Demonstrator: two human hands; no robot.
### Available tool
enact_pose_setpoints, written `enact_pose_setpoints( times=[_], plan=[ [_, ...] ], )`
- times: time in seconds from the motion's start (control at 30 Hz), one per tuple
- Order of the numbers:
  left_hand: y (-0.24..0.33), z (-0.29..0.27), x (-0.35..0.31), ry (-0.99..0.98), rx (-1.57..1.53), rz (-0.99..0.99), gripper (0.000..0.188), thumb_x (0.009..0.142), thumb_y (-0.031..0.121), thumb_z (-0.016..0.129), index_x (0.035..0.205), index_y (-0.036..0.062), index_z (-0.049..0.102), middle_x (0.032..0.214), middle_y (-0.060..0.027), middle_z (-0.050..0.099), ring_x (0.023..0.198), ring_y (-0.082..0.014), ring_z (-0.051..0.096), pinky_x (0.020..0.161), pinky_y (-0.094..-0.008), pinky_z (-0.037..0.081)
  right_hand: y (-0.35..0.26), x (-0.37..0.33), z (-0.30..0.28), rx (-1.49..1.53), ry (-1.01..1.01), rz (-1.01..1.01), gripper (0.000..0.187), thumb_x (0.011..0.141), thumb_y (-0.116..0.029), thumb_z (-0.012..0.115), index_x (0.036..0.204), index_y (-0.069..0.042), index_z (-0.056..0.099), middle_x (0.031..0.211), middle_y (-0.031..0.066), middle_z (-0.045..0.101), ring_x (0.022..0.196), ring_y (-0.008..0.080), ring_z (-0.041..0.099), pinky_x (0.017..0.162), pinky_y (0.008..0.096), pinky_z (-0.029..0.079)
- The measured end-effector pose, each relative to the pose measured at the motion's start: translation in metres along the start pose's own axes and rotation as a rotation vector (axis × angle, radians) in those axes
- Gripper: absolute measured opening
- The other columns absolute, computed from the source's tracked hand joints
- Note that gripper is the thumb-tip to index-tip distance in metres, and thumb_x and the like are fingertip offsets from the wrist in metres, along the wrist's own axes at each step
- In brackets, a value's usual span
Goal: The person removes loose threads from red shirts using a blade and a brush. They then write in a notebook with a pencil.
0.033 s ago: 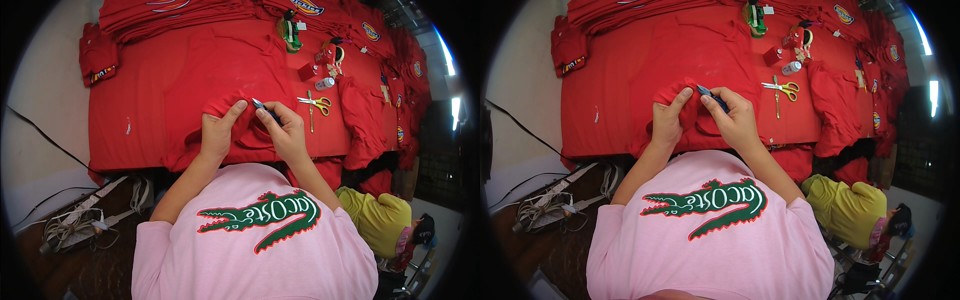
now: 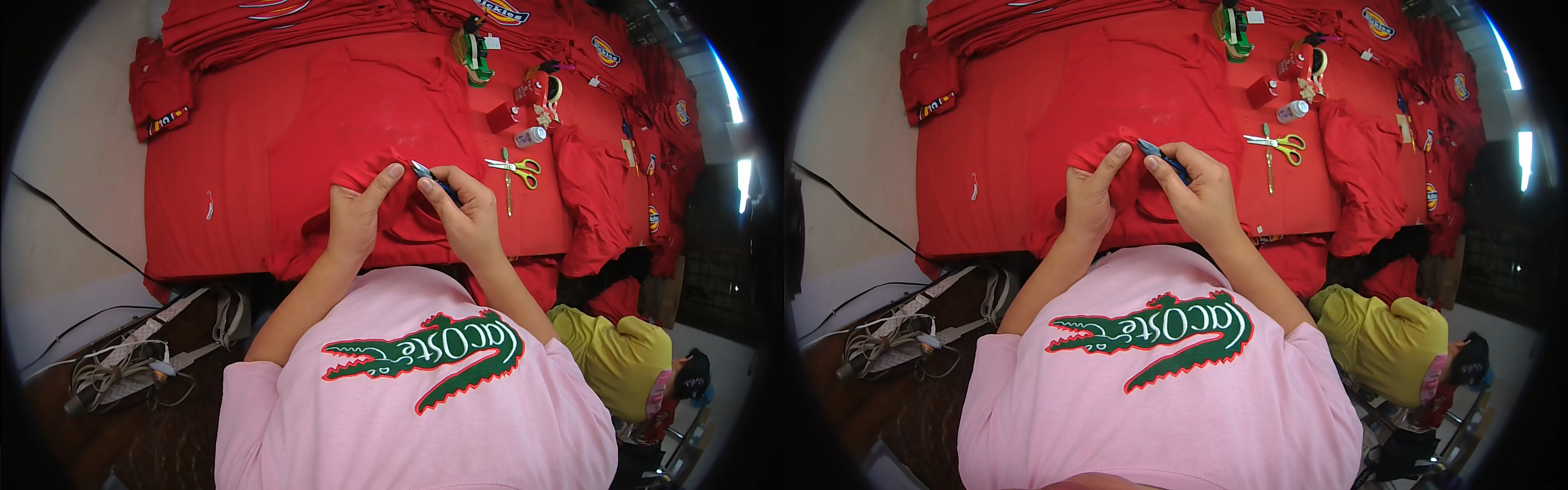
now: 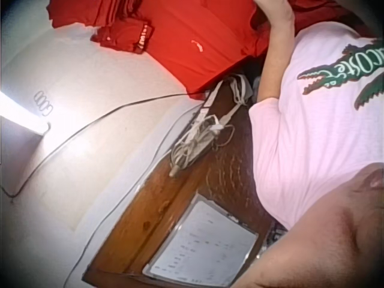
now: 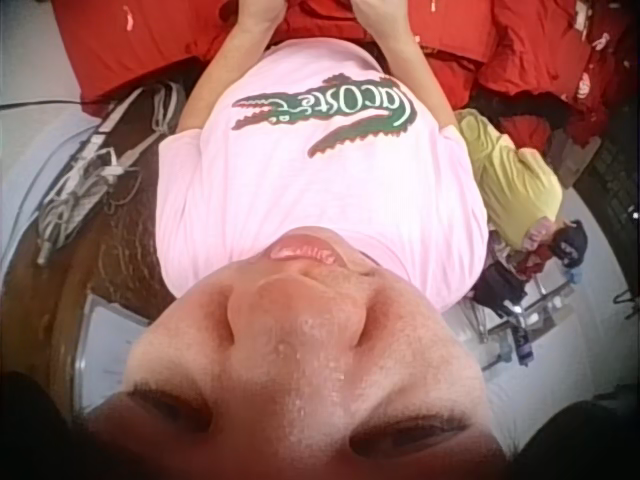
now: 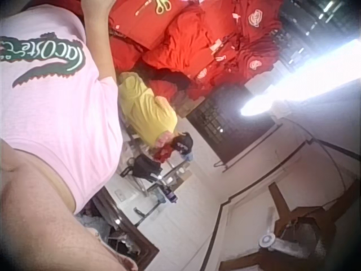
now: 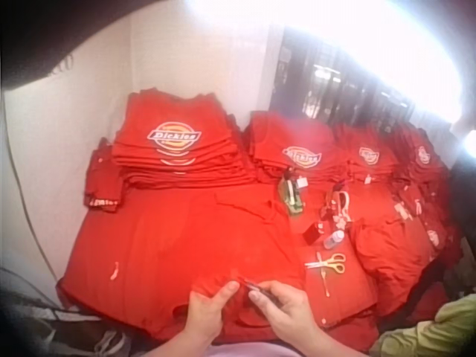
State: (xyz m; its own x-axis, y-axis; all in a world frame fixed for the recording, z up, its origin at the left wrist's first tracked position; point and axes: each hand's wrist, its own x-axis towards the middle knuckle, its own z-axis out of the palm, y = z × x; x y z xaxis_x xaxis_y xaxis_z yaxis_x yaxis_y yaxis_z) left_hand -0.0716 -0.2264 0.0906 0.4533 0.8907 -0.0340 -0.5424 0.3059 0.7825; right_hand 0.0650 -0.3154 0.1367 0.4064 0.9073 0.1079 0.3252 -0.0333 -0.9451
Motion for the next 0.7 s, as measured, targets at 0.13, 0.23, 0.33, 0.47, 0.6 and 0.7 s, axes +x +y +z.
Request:
enact_pose_setpoints(
  times=[0.13, 0.23, 0.33, 0.47, 0.6, 0.7],
  plan=[
    [-0.0044, -0.0042, 0.0002, -0.046, 0.008, 0.011, 0.011, 0.100, 0.004, 0.070, 0.109, 0.0004, 0.076, 0.104, -0.0061, 0.078, 0.094, -0.0115, 0.072, 0.085, -0.0272, 0.058, -0.0025, -0.0005, -0.0013, 0.003, -0.003, 0.013, 0.019, 0.101, -0.017, 0.073, 0.099, 0.002, 0.072, 0.073, 0.0001, 0.060, 0.067, 0.0069, 0.049, 0.059, 0.0267, 0.039],
    [-0.0068, -0.0041, -0.0007, -0.037, 0.022, 0.007, 0.011, 0.100, 0.003, 0.070, 0.109, 0.0003, 0.076, 0.105, -0.0063, 0.077, 0.094, -0.0117, 0.072, 0.085, -0.0274, 0.058, -0.0029, -0.0003, -0.0012, -0.006, 0.005, 0.006, 0.019, 0.100, -0.017, 0.074, 0.099, 0.002, 0.072, 0.073, 0.0008, 0.061, 0.067, 0.0069, 0.049, 0.058, 0.0267, 0.039],
    [-0.0077, -0.0048, -0.0007, -0.050, 0.026, 0.025, 0.011, 0.100, 0.003, 0.070, 0.109, 0.0003, 0.076, 0.105, -0.0065, 0.077, 0.095, -0.0120, 0.072, 0.086, -0.0276, 0.058, -0.0045, -0.0004, -0.0002, -0.012, 0.009, -0.014, 0.019, 0.100, -0.017, 0.074, 0.098, 0.002, 0.072, 0.073, 0.0016, 0.062, 0.067, 0.0070, 0.050, 0.058, 0.0272, 0.040],
    [-0.0073, -0.0026, -0.0021, -0.044, 0.025, 0.031, 0.011, 0.099, 0.002, 0.070, 0.109, 0.0006, 0.076, 0.105, -0.0062, 0.077, 0.095, -0.0120, 0.072, 0.086, -0.0279, 0.057, -0.0073, 0.0003, -0.0017, -0.026, -0.007, -0.017, 0.018, 0.099, -0.017, 0.075, 0.098, 0.002, 0.072, 0.073, 0.0031, 0.063, 0.067, 0.0080, 0.052, 0.059, 0.0283, 0.042],
    [-0.0074, -0.0016, -0.0027, -0.037, 0.035, 0.024, 0.011, 0.099, 0.003, 0.071, 0.109, 0.0006, 0.076, 0.104, -0.0057, 0.077, 0.094, -0.0117, 0.072, 0.086, -0.0282, 0.057, -0.0036, 0.0001, -0.0028, -0.079, 0.006, -0.048, 0.018, 0.099, -0.017, 0.075, 0.098, 0.001, 0.072, 0.073, 0.0057, 0.064, 0.065, 0.0110, 0.054, 0.059, 0.0298, 0.042],
    [-0.0095, -0.0031, -0.0020, -0.038, 0.058, 0.021, 0.012, 0.099, 0.003, 0.072, 0.109, 0.0005, 0.076, 0.104, -0.0055, 0.077, 0.094, -0.0115, 0.071, 0.086, -0.0281, 0.057, -0.0030, -0.0002, -0.0034, -0.111, 0.014, -0.064, 0.018, 0.099, -0.017, 0.074, 0.098, 0.001, 0.072, 0.074, 0.0072, 0.064, 0.064, 0.0130, 0.055, 0.059, 0.0306, 0.043]
  ],
)
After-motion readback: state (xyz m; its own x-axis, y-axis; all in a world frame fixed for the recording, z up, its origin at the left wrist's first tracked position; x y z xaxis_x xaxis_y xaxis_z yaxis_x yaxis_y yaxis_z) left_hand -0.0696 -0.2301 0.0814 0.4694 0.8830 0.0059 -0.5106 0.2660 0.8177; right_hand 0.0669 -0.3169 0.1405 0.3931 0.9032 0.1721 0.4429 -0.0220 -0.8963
